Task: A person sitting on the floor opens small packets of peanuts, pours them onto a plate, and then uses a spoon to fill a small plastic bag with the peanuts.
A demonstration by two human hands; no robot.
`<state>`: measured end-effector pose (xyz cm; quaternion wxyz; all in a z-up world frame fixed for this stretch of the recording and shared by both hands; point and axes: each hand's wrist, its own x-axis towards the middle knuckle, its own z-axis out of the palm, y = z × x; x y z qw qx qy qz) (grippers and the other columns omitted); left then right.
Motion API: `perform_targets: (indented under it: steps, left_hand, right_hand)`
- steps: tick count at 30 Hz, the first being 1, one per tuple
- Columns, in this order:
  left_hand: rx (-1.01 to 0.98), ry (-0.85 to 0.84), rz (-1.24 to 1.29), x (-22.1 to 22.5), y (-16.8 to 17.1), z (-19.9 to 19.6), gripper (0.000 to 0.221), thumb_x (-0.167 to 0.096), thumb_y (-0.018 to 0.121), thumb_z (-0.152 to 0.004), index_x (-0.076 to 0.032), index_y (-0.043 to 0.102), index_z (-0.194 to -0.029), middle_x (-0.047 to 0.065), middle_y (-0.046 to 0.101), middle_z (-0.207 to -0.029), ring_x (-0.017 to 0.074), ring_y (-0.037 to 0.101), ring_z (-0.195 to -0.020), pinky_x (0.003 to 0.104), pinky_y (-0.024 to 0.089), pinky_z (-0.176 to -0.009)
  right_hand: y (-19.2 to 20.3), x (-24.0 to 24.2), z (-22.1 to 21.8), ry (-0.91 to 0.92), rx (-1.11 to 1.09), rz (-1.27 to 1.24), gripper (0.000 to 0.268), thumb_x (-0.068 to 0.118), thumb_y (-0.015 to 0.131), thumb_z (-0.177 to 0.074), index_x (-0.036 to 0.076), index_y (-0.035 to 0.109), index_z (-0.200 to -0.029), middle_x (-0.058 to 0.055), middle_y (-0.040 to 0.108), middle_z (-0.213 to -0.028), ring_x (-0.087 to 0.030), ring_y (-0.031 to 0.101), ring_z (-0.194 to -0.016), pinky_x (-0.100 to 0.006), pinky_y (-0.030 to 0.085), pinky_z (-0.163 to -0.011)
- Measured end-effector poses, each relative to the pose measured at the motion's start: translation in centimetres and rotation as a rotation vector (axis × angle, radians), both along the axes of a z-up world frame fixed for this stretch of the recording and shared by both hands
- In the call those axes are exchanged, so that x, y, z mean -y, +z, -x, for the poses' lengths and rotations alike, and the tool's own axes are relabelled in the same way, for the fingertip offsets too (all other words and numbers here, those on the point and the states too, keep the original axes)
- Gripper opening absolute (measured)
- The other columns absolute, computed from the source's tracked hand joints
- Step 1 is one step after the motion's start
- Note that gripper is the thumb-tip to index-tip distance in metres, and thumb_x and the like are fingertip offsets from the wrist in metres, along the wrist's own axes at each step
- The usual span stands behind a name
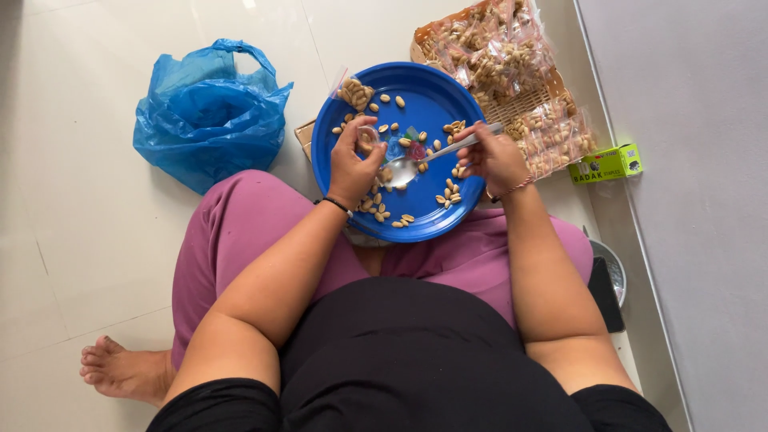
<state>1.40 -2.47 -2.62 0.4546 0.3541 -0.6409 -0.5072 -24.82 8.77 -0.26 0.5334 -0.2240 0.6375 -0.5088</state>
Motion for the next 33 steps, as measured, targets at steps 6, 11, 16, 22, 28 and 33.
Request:
perform_targets:
  steps: [6, 11, 16, 22, 28, 33]
  left_hand:
    - [0.241, 0.000, 0.126, -0.4, 0.4, 0.0, 0.045, -0.022, 0.086, -0.080, -0.024, 0.065, -0.120, 0.005, 0.067, -0.092, 0.0286, 0.067, -0.098, 0.042, 0.055, -0.087]
    - [0.327, -0.098, 0.241, -0.7, 0.8, 0.2, 0.037, -0.017, 0.080, -0.083, -0.020, 0.065, -0.116, 0.002, 0.062, -0.079, 0.0244, 0.062, -0.080, 0.040, 0.054, -0.079]
    - [0.373, -0.134, 0.294, -0.7, 0.8, 0.2, 0.035, -0.016, 0.078, -0.085, -0.018, 0.064, -0.117, 0.001, 0.061, -0.077, 0.0236, 0.060, -0.078, 0.039, 0.053, -0.077]
    - [0.371, -0.141, 0.287, -0.8, 1.3, 0.2, 0.039, -0.016, 0.079, -0.083, -0.014, 0.063, -0.119, 0.004, 0.058, -0.079, 0.0267, 0.060, -0.080, 0.043, 0.053, -0.078]
    - [0.298, -0.108, 0.271, -0.5, 1.2, 0.2, 0.043, -0.017, 0.082, -0.083, -0.009, 0.060, -0.120, 0.006, 0.058, -0.081, 0.0299, 0.061, -0.082, 0.045, 0.054, -0.078]
    - [0.295, -0.118, 0.196, -0.8, 1.9, 0.3, 0.042, -0.018, 0.082, -0.082, -0.016, 0.063, -0.120, 0.003, 0.058, -0.079, 0.0269, 0.062, -0.082, 0.043, 0.054, -0.080]
  right_hand:
    - [1.8, -1.1, 2.7, -0.231, -0.025, 0.133, 0.047, 0.046, 0.044, -0.109, 0.008, 0.072, -0.107, -0.008, 0.067, -0.070, -0.015, 0.069, -0.059, -0.032, 0.064, -0.052]
    - [3.2, -1.1, 1.5, -0.300, -0.101, 0.260, 0.050, 0.048, 0.047, -0.107, 0.005, 0.071, -0.105, -0.011, 0.065, -0.067, -0.017, 0.069, -0.057, -0.033, 0.065, -0.051]
    - [4.6, -1.3, -0.5, -0.243, -0.269, 0.360, 0.052, 0.045, 0.044, -0.110, 0.001, 0.070, -0.105, -0.016, 0.065, -0.068, -0.021, 0.069, -0.057, -0.036, 0.065, -0.052]
    - [8.1, -1.3, -4.9, -0.077, -0.554, 0.579, 0.048, 0.037, 0.048, -0.112, -0.003, 0.071, -0.100, -0.017, 0.066, -0.067, -0.022, 0.070, -0.058, -0.036, 0.061, -0.056]
    - [9.9, -1.6, -6.0, 0.010, -0.996, 0.864, 0.037, 0.025, 0.057, -0.105, -0.001, 0.081, -0.096, -0.009, 0.073, -0.068, -0.019, 0.072, -0.056, -0.031, 0.060, -0.058]
    - [9.2, -1.3, -6.2, -0.002, -0.858, 0.790, 0.034, 0.022, 0.058, -0.107, -0.002, 0.078, -0.093, -0.013, 0.070, -0.064, -0.024, 0.071, -0.056, -0.032, 0.057, -0.052]
